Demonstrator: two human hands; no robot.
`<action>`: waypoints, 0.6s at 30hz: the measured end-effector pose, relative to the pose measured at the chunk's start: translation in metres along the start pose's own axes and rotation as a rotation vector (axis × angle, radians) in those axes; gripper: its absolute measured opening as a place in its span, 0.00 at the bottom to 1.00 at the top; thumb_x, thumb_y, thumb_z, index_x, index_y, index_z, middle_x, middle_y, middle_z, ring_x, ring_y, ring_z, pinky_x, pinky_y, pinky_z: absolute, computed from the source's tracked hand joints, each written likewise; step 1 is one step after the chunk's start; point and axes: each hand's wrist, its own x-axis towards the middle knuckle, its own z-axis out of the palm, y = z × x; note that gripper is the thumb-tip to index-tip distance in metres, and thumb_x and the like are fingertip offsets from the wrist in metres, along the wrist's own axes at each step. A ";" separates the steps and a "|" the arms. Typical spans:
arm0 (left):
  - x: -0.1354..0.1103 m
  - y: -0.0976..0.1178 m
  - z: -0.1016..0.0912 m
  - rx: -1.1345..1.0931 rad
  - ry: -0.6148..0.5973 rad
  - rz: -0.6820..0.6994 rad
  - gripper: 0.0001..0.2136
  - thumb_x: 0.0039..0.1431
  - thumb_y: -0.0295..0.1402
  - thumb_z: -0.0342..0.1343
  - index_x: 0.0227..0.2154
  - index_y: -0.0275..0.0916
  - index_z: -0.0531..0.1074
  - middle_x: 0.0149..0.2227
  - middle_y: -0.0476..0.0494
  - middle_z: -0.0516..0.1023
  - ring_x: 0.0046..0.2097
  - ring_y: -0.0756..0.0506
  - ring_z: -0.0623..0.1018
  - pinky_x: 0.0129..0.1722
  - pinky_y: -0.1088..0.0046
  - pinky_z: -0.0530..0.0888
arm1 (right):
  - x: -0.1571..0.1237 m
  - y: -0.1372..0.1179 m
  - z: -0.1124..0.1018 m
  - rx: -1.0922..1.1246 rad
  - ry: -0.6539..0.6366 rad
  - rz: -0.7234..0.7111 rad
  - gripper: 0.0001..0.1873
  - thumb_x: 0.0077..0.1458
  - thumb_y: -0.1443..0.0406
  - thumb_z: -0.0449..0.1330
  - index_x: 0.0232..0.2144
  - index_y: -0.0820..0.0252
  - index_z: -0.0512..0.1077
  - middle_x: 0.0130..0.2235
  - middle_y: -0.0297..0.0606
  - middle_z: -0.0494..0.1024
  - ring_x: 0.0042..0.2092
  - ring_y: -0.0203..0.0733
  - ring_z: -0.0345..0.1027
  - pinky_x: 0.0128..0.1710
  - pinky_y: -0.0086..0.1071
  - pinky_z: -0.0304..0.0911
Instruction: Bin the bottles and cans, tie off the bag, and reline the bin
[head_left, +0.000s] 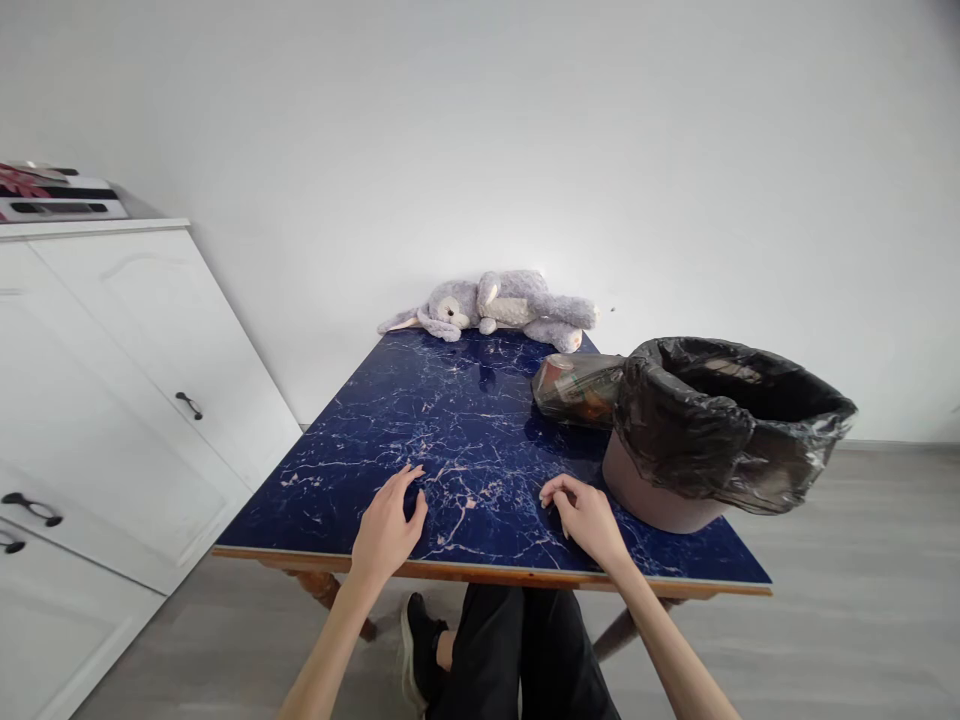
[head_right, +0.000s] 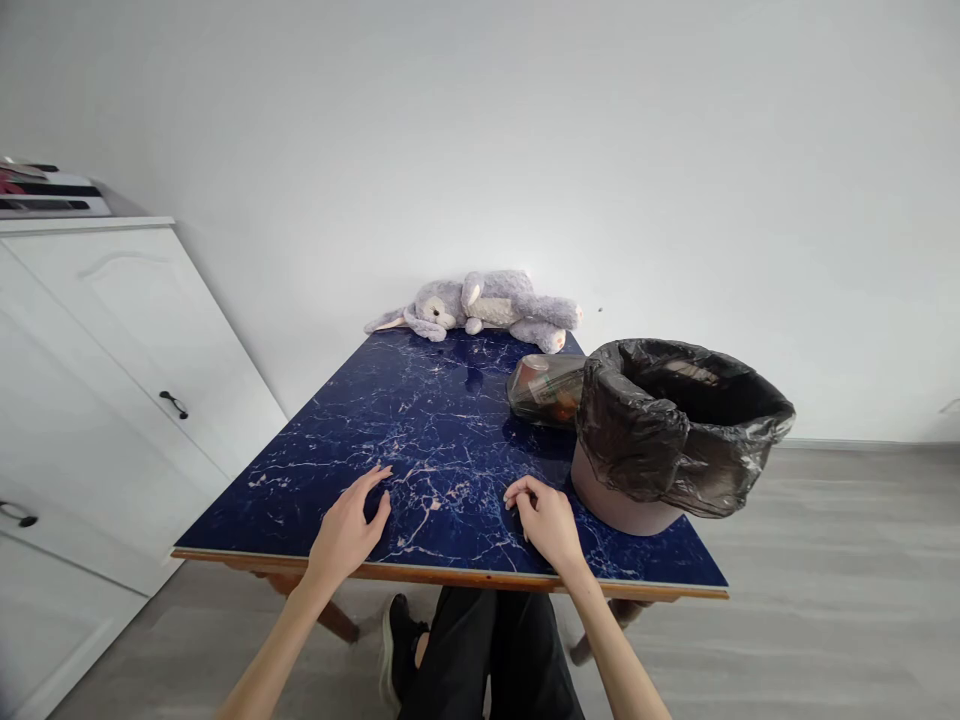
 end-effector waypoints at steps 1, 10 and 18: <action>0.000 0.000 0.000 0.002 -0.005 -0.003 0.21 0.74 0.44 0.46 0.61 0.43 0.71 0.68 0.37 0.73 0.68 0.33 0.73 0.65 0.49 0.74 | 0.000 0.000 0.000 0.008 -0.007 0.000 0.14 0.59 0.60 0.52 0.32 0.54 0.77 0.32 0.33 0.83 0.19 0.36 0.68 0.26 0.31 0.64; 0.001 0.000 -0.001 0.015 -0.011 0.024 0.19 0.74 0.44 0.46 0.59 0.44 0.73 0.67 0.39 0.74 0.68 0.35 0.73 0.65 0.51 0.75 | -0.005 0.004 -0.002 0.050 0.004 0.003 0.13 0.60 0.61 0.51 0.34 0.56 0.75 0.34 0.34 0.82 0.21 0.35 0.70 0.25 0.29 0.63; 0.003 -0.002 0.002 0.027 0.043 0.053 0.16 0.73 0.42 0.48 0.56 0.46 0.74 0.65 0.43 0.77 0.65 0.36 0.77 0.64 0.51 0.76 | -0.003 0.006 -0.001 0.070 0.019 0.019 0.13 0.60 0.62 0.51 0.34 0.56 0.75 0.34 0.35 0.82 0.22 0.35 0.72 0.23 0.27 0.62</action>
